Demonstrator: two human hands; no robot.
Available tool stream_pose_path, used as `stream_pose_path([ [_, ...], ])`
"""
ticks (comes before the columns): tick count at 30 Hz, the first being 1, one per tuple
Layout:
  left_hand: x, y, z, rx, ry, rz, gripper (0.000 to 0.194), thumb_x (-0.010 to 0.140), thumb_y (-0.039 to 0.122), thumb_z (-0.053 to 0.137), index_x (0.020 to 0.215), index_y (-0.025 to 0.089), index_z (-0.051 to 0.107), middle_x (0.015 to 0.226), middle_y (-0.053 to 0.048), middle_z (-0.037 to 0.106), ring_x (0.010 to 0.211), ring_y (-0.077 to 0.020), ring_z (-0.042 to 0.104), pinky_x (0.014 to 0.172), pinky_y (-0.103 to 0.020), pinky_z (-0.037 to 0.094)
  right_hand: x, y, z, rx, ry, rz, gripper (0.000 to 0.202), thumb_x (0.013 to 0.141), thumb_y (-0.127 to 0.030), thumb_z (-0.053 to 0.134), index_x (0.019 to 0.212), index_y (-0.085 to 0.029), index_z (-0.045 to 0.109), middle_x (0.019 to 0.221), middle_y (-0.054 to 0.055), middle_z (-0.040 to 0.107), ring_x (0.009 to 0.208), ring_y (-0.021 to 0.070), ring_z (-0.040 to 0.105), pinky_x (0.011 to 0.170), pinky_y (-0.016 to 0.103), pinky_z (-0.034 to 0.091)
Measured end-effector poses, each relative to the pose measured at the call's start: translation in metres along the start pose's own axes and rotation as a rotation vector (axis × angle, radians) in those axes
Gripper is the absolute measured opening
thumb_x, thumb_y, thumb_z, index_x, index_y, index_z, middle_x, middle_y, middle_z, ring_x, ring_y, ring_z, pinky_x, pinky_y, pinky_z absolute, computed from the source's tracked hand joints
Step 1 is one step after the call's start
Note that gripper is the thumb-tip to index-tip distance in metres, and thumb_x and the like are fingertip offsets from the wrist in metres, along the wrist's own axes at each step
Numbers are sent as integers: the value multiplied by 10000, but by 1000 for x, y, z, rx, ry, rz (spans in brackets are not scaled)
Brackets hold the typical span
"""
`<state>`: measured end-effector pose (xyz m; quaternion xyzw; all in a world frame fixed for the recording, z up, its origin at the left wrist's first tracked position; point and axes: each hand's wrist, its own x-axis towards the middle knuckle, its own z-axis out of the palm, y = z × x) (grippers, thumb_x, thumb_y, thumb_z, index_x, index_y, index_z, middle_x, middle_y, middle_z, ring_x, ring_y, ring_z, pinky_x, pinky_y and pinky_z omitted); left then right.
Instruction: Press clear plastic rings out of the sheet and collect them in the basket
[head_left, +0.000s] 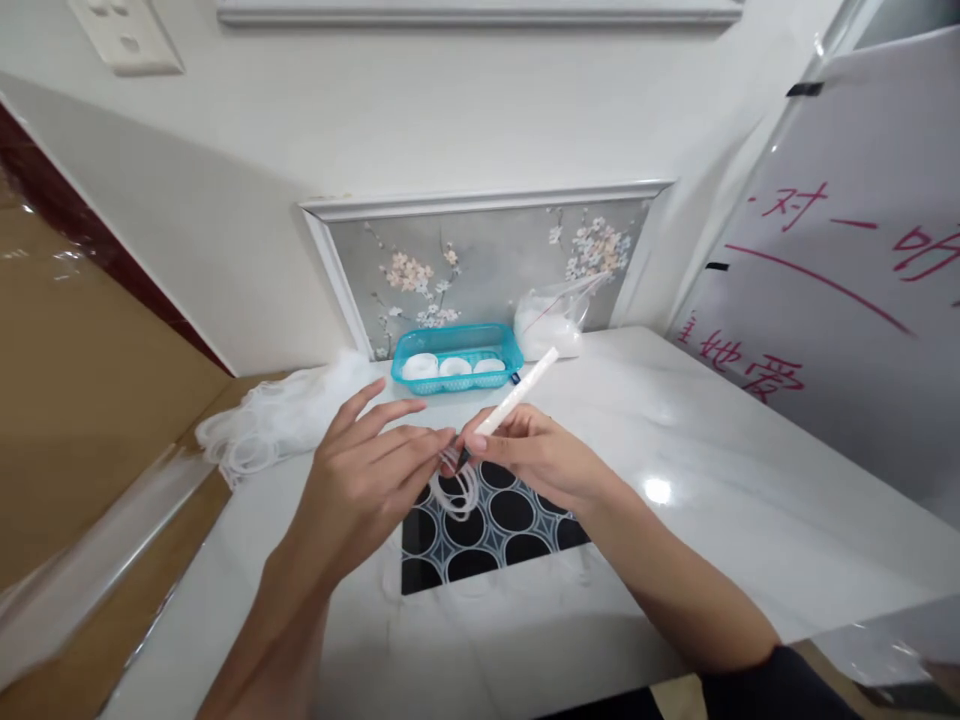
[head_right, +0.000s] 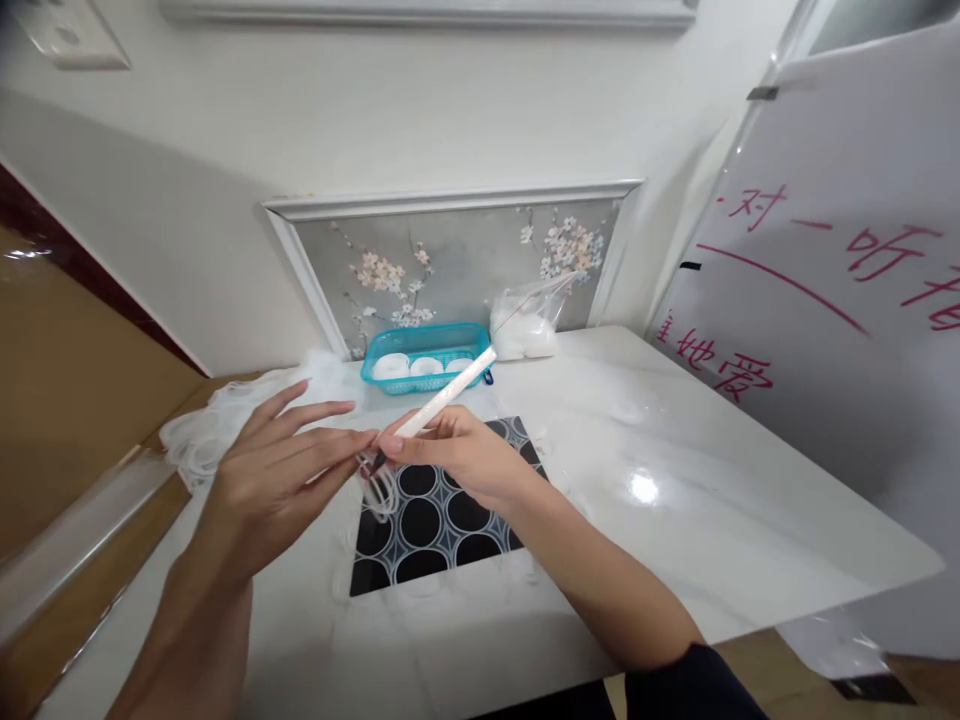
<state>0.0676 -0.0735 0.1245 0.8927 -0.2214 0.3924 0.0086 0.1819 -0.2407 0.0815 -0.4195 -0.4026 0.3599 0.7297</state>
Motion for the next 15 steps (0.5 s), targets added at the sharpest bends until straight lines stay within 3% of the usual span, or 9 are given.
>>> stream_pose_path([
  [3,-3,-7,-3,-3,68,17,210,849,94,658,995,245,671,859,44,739,1024,-201,672,1067,-473,423,0,-1,-8,-186,91,-78,110,848,-365,698,882,-274,751,941,22,732,970,188,674,954,391,496],
  [7,-5,-8,-7,-44,129,-53,198,828,86,685,958,235,683,937,20,744,1043,-195,660,1047,-458,448,11,20,-32,-856,208,-159,134,861,-339,680,938,-279,772,1031,49,736,990,236,673,926,430,509],
  [9,-5,-7,-9,-76,145,-86,176,831,89,684,933,232,689,943,19,743,1042,-186,659,1039,-446,461,19,43,-45,-1236,131,-109,135,853,-304,685,942,-291,787,1086,71,723,1032,294,652,933,489,485],
  [11,-5,-6,-10,-94,159,-104,154,834,98,687,907,233,691,933,24,744,1037,-181,660,1022,-436,475,24,67,-54,-1484,-24,-24,139,849,-278,683,925,-310,794,1208,78,680,1100,358,612,919,545,463],
  [13,-5,-7,-11,-107,166,-105,146,837,107,691,900,238,693,931,29,745,1036,-183,662,1006,-433,486,26,84,-56,-1570,-171,45,170,845,-221,668,922,-306,794,1283,80,642,1139,389,584,892,555,464],
  [15,-6,-9,-12,-128,170,-96,155,830,104,698,905,239,695,928,29,745,1040,-188,663,987,-429,500,25,88,-52,-1539,-223,46,289,819,-109,638,987,-296,781,1295,74,636,1156,373,581,891,518,474],
])
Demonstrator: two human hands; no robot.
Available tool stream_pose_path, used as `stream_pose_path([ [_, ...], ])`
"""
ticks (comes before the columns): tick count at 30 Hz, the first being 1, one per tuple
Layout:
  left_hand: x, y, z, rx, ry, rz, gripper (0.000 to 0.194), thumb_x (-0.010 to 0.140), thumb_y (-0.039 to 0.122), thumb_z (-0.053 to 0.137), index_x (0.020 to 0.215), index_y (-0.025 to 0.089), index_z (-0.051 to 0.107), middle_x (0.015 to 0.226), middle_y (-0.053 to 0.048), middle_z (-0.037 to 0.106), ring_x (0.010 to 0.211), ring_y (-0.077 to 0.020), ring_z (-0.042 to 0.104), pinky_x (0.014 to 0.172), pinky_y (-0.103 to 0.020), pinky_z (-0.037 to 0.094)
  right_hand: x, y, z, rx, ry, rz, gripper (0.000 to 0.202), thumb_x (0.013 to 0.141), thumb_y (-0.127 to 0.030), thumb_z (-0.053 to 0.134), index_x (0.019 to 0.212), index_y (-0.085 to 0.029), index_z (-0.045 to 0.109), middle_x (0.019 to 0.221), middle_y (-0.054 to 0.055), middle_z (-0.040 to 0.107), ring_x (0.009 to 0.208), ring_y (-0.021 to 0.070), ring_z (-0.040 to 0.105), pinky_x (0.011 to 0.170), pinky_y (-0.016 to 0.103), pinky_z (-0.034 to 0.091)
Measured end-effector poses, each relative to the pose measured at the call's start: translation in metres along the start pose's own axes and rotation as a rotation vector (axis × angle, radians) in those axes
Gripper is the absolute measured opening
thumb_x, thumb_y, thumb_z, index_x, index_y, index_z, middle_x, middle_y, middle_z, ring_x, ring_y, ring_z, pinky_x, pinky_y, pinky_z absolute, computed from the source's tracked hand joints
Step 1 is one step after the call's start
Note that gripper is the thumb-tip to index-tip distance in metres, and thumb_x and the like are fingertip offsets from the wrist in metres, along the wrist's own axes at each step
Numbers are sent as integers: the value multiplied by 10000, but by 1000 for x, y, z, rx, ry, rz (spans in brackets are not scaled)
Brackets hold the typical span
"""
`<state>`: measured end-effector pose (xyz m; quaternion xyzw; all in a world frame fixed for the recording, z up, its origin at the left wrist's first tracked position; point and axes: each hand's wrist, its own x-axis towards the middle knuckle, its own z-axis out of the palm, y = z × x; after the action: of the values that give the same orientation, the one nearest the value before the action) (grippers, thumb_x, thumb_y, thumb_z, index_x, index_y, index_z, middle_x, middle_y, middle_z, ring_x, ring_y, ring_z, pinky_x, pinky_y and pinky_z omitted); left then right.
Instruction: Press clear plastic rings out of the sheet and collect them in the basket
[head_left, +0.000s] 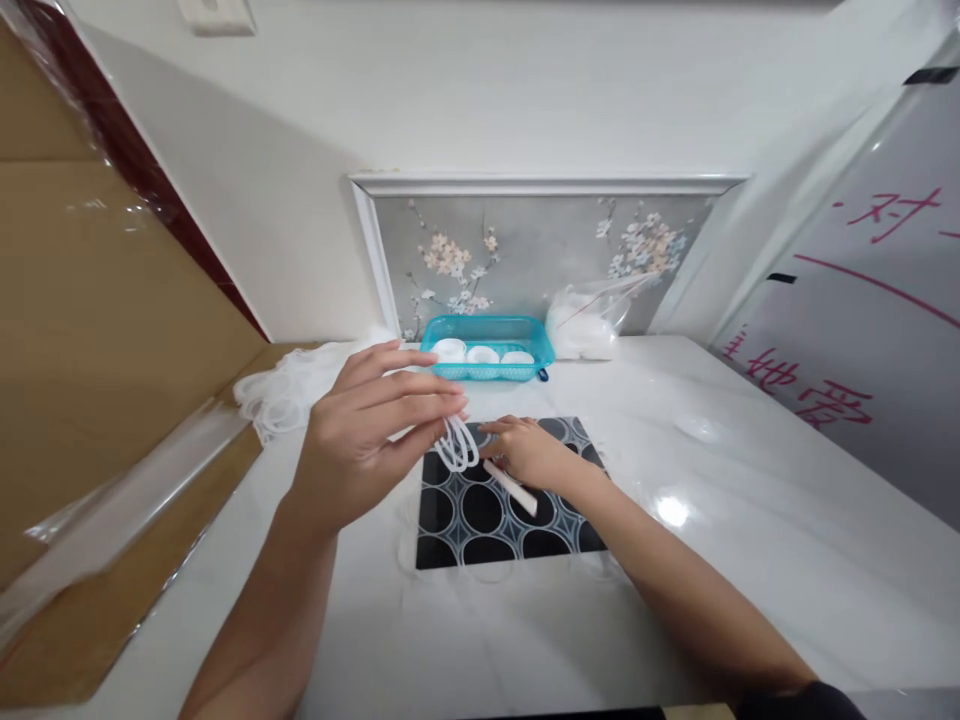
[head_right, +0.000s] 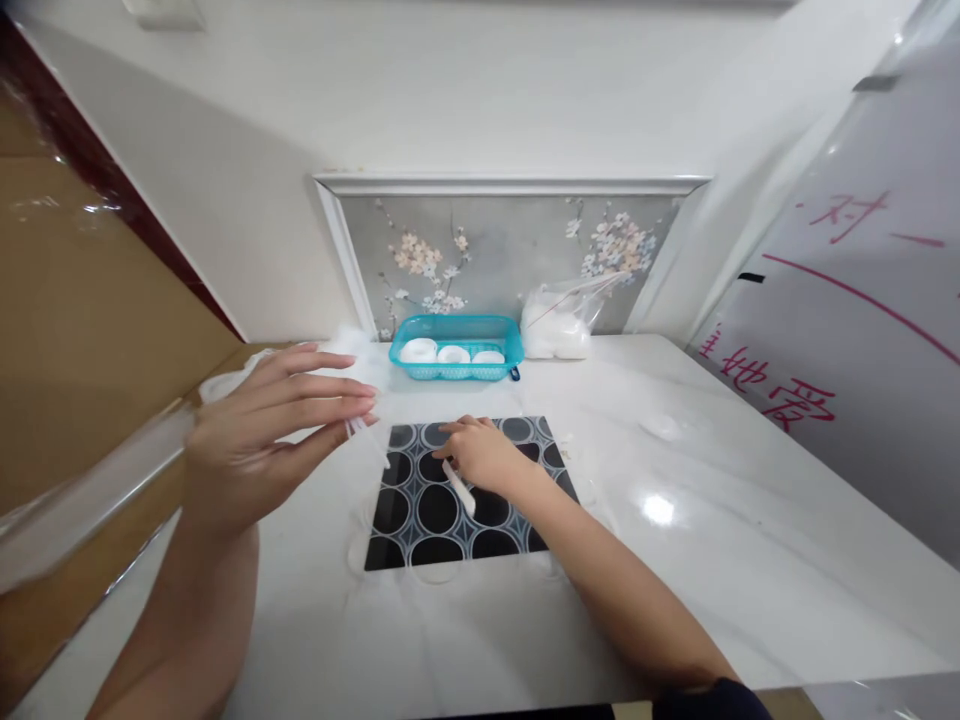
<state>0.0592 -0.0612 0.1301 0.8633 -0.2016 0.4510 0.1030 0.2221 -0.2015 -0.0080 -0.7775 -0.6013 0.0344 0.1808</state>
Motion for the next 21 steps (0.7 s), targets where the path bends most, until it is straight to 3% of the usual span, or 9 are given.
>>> stream_pose_path([
  [2,0,-1,-1,-34,0,8,173,821,93,704,917,237,698,921,27,744,1035,-190,667,960,-416,517,-4,-10,-9,141,72,-25,373,811,-60,605,1068,-286,754,1221,63,677,1122,308,610,899,447,488],
  [5,0,-1,1,-99,3,40,174,822,94,702,929,232,702,913,22,744,1013,-189,673,925,-397,533,-16,-35,-38,541,250,-38,217,901,-213,577,1040,-237,741,912,34,734,836,170,675,776,315,522],
  [9,1,2,5,-107,-21,72,143,842,97,683,921,216,696,918,13,744,1011,-188,669,935,-403,518,-36,-66,-66,930,438,18,204,887,-362,633,931,-192,737,499,-46,550,424,64,468,457,210,379],
  [11,2,3,8,-89,-19,91,138,839,101,690,922,211,692,913,12,743,1006,-190,666,928,-402,513,-42,-77,-70,1020,418,34,190,853,-353,670,905,-185,740,464,-59,507,389,51,411,416,197,319],
  [18,2,8,16,12,-18,153,147,841,115,683,949,215,673,893,21,741,969,-194,671,945,-411,495,-37,-88,-55,1133,67,154,178,786,-322,719,728,-154,727,392,-65,460,355,41,338,393,189,263],
  [21,2,11,19,52,15,199,139,842,111,658,939,211,663,853,30,738,923,-191,683,955,-426,485,-32,-86,-52,1065,88,199,213,801,-300,672,648,-152,688,419,-43,500,384,55,379,415,199,298],
])
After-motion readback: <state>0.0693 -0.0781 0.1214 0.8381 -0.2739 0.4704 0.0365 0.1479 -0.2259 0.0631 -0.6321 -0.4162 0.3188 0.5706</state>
